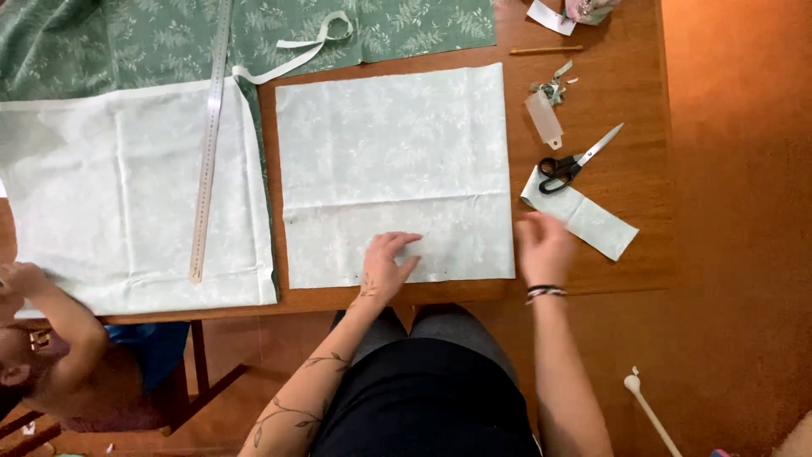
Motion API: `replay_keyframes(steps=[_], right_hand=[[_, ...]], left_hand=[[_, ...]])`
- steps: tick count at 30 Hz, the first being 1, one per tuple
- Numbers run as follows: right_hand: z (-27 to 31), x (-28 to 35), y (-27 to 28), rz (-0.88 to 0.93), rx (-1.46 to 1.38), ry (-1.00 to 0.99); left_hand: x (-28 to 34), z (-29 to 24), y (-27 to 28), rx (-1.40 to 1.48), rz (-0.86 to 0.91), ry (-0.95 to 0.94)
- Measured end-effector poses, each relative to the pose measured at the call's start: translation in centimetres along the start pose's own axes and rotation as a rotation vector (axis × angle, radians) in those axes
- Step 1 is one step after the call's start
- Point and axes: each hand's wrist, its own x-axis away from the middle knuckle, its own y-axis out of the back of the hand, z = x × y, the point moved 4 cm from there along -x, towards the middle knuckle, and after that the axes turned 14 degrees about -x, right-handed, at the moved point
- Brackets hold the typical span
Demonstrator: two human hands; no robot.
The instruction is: A person folds a piece of white fabric on a work table and then inspects a patterned fabric bag.
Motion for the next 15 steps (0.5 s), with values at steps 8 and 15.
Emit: replay_keyframes(steps=[8, 15], right_hand=[[-19.3, -2.3, 12.3, -0.505, 0.279, -0.317], [-14.8, -2.7, 11.1, -0.491, -0.111, -0.342]], left_hand=[[-1.4, 3.9, -0.5, -0.422, 0.033, -0.021], [-1.7, 1.9, -1.4, -0.616, 0.069, -0.060]])
